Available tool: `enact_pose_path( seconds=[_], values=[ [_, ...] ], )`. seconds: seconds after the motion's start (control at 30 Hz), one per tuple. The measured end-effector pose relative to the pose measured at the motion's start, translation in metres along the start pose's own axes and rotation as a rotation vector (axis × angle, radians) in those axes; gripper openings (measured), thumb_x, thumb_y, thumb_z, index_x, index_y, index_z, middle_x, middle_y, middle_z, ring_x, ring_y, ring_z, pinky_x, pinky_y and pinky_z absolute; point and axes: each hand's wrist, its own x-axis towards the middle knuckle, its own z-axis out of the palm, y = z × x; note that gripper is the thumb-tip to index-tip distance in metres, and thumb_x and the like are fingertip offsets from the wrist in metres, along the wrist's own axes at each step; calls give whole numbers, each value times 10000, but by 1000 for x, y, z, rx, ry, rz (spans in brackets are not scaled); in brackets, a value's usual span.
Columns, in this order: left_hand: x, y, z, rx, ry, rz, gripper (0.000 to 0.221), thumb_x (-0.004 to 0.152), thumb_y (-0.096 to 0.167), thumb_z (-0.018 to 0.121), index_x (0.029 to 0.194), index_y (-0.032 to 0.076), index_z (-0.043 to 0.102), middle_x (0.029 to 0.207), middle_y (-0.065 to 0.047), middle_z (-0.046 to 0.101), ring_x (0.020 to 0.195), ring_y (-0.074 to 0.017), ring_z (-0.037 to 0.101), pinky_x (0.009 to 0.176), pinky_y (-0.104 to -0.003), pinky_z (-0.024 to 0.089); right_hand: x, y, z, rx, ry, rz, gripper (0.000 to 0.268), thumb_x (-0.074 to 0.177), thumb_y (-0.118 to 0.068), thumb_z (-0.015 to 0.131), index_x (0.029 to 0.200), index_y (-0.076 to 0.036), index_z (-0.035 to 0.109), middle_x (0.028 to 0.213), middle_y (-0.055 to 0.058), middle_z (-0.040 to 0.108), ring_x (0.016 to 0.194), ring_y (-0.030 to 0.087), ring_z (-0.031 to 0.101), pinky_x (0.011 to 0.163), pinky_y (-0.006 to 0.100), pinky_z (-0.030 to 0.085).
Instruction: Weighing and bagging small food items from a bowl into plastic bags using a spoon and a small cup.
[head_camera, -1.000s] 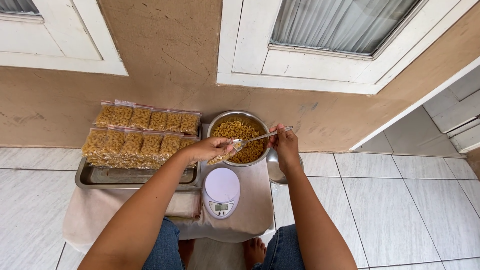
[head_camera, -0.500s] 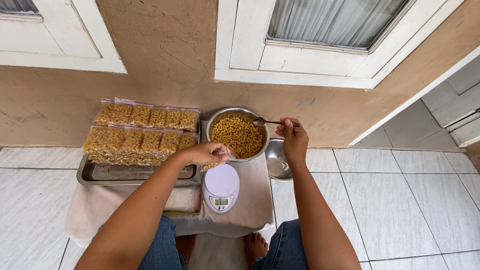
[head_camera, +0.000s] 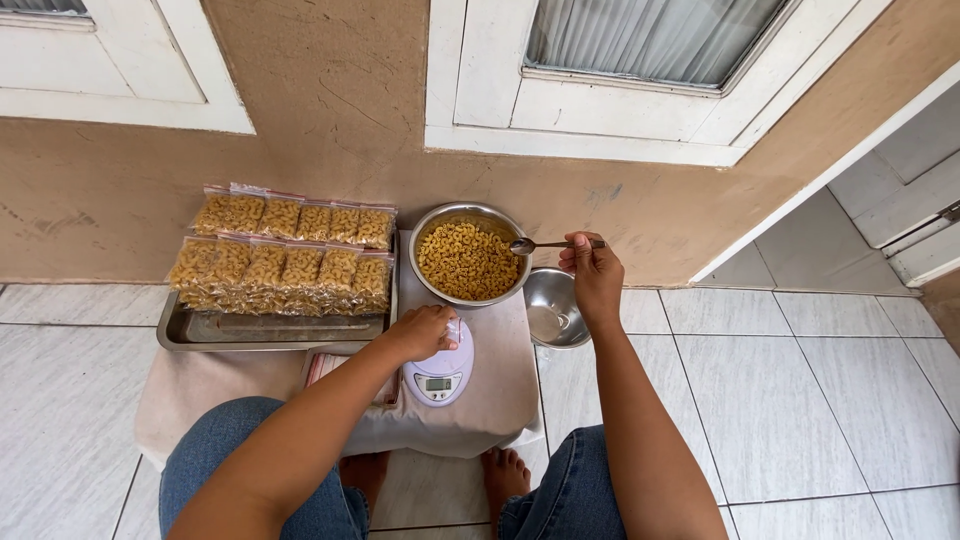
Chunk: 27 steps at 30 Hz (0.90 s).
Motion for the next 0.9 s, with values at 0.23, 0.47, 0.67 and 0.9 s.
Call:
enact_pose_path(
  seconds=[0.23, 0.47, 0.67, 0.9],
  values=[
    [-25, 23, -46, -10, -98, -117, 836, 897, 602, 698, 1501, 79, 453, 1382, -197, 563, 1335, -410, 524, 1071, -585, 449, -8, -1, -3, -39, -51, -9, 284, 1120, -256, 508, 1093, -64, 716, 797, 119, 713, 726, 169, 699, 751, 312, 632],
    [-52, -14, -83, -76, -129, -253, 548, 865, 528, 741, 1241, 129, 718, 1215, -187, 714, 1212, -411, 657, 996, -526, 532, -10, -1, -6, -44, -73, -28, 296, 1128, -243, 498, 1111, -35, 708, 808, 143, 704, 731, 192, 696, 762, 338, 628],
    [-54, -25, -60, 148, -304, -388, 369, 764, 453, 852, 1016, 185, 812, 1051, -167, 765, 1061, -372, 726, 886, -479, 592, -11, 1, -4, -68, -91, -29, 297, 1128, -243, 498, 1115, -32, 706, 814, 147, 706, 735, 195, 698, 772, 343, 627],
    [-38, -18, -49, 295, -234, -525, 196, 774, 132, 855, 959, 85, 809, 988, -166, 770, 1003, -352, 741, 766, -517, 606, -16, -3, -5, -70, -96, -21, 306, 1125, -252, 504, 1107, -25, 709, 802, 141, 703, 735, 186, 691, 773, 334, 625]
  ],
)
